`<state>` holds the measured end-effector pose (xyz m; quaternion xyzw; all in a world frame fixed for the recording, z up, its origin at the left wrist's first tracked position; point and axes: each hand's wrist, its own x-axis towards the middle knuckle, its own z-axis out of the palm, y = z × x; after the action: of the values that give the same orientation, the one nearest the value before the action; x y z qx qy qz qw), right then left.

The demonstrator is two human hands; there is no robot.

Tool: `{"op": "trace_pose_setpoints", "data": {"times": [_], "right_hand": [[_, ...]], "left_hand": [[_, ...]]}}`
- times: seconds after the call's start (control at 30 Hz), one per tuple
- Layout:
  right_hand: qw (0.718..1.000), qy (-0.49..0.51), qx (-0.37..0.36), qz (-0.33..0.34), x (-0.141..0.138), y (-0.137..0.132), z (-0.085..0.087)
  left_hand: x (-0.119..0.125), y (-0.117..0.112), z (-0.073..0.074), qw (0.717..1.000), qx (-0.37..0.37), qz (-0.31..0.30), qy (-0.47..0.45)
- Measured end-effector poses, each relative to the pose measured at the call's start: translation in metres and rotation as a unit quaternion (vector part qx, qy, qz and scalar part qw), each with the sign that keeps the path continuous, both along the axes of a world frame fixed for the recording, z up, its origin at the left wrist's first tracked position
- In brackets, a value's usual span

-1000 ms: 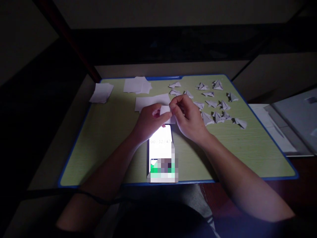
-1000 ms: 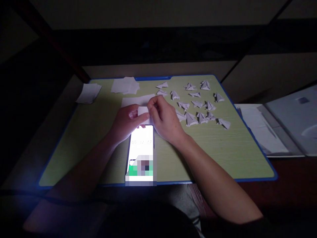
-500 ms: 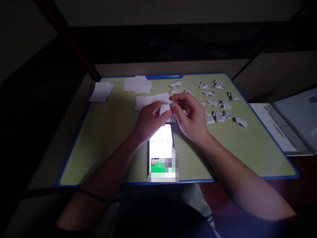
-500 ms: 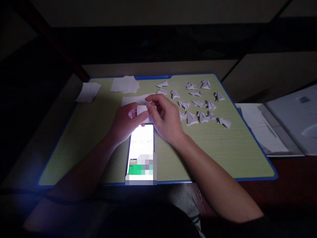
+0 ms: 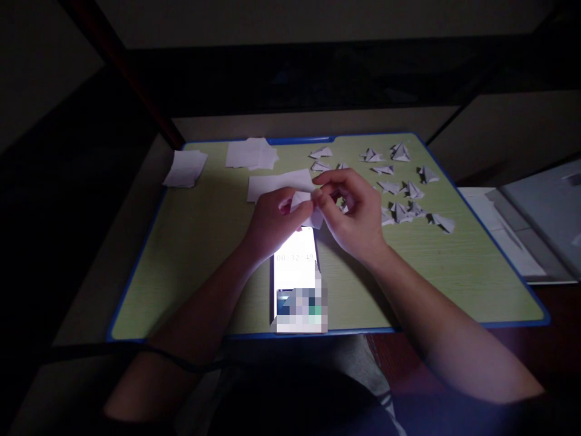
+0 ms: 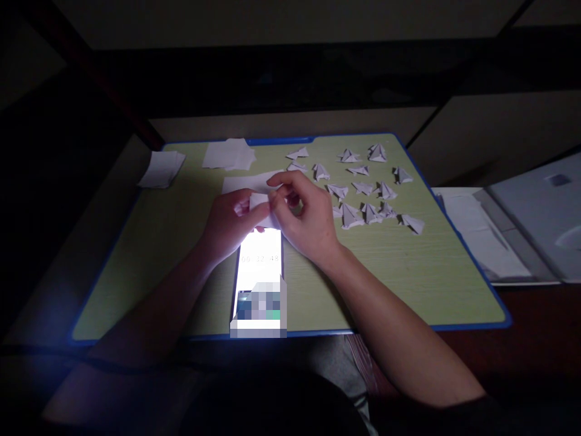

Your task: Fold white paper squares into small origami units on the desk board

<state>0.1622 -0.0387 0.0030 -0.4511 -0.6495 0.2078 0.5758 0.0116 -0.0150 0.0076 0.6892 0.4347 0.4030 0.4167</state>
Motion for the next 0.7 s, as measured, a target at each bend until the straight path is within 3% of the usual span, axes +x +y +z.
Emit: {"op": "trace_pose_setpoints", "data": {"times": [0.33, 0.53, 0.7], "right_hand": [[0.973, 0.131, -0.163, 0.094, 0.000, 0.007, -0.001], [0.962, 0.199, -0.145, 0.114, 0.000, 0.011, -0.006], [0.961, 0.200, -0.151, 0.116, -0.001, 0.012, -0.009]], "left_hand": [[0.000, 0.002, -0.006, 0.998, 0.009, 0.034, -0.056], [-0.001, 0.002, -0.005, 0.999, 0.021, 0.029, -0.041], [-0.002, 0.000, -0.002, 0.997, 0.075, 0.031, 0.014]]}}
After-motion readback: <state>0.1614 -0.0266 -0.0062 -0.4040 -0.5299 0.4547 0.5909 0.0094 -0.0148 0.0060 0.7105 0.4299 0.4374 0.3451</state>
